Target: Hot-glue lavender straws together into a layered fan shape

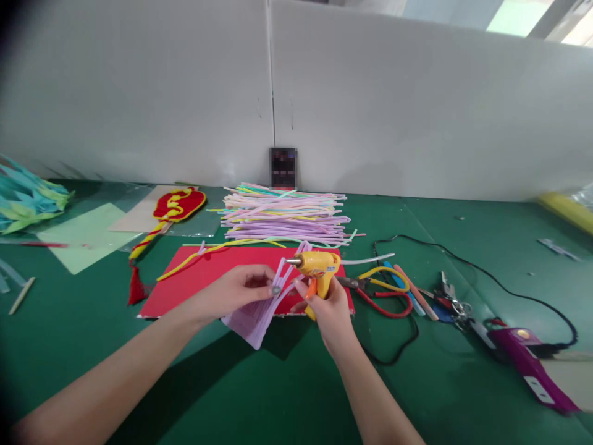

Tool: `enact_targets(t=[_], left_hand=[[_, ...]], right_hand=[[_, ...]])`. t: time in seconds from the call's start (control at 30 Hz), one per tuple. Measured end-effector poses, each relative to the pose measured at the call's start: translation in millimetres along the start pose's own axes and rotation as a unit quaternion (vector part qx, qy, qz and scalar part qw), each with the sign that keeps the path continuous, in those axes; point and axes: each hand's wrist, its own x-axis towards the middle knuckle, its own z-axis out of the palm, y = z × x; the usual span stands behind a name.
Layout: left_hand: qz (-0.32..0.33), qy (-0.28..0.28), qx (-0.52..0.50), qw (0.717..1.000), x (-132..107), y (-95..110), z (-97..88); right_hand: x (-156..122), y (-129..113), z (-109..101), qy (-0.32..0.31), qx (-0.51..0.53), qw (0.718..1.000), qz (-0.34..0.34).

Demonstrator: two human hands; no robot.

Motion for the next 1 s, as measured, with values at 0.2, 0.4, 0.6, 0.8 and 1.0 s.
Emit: enact_targets(t=[0.2, 0.4, 0.6, 0.8, 1.0], left_hand=[[0.003, -0.011, 0.014, 1.000, -1.6, 1.8, -4.7], [-0.001, 0.054, 0.027, 0.998, -4.0, 7.2, -15.1], [0.011, 0.093, -0.023, 0.995, -2.3, 1.0, -20.7], [0.017, 0.101, -0.020, 0.995, -4.0, 6.8, -20.7], [-0.003, 0.082, -0.033, 0.996, -4.7, 7.2, -24.0]], right_hand=[[2.2, 0.2, -1.9, 0.001, -0.042, 0.999, -0.007], [5.8, -11.9, -10.9, 0.040, -0.164, 0.986, -0.006], [6.9, -19.8, -17.0, 0.071, -0.169, 0.983, -0.031], [5.6, -20.0, -15.1, 0.060, -0.174, 0.983, -0.023], [0.0, -29.5, -15.6, 0.047, -0.229, 0.971, -0.041]])
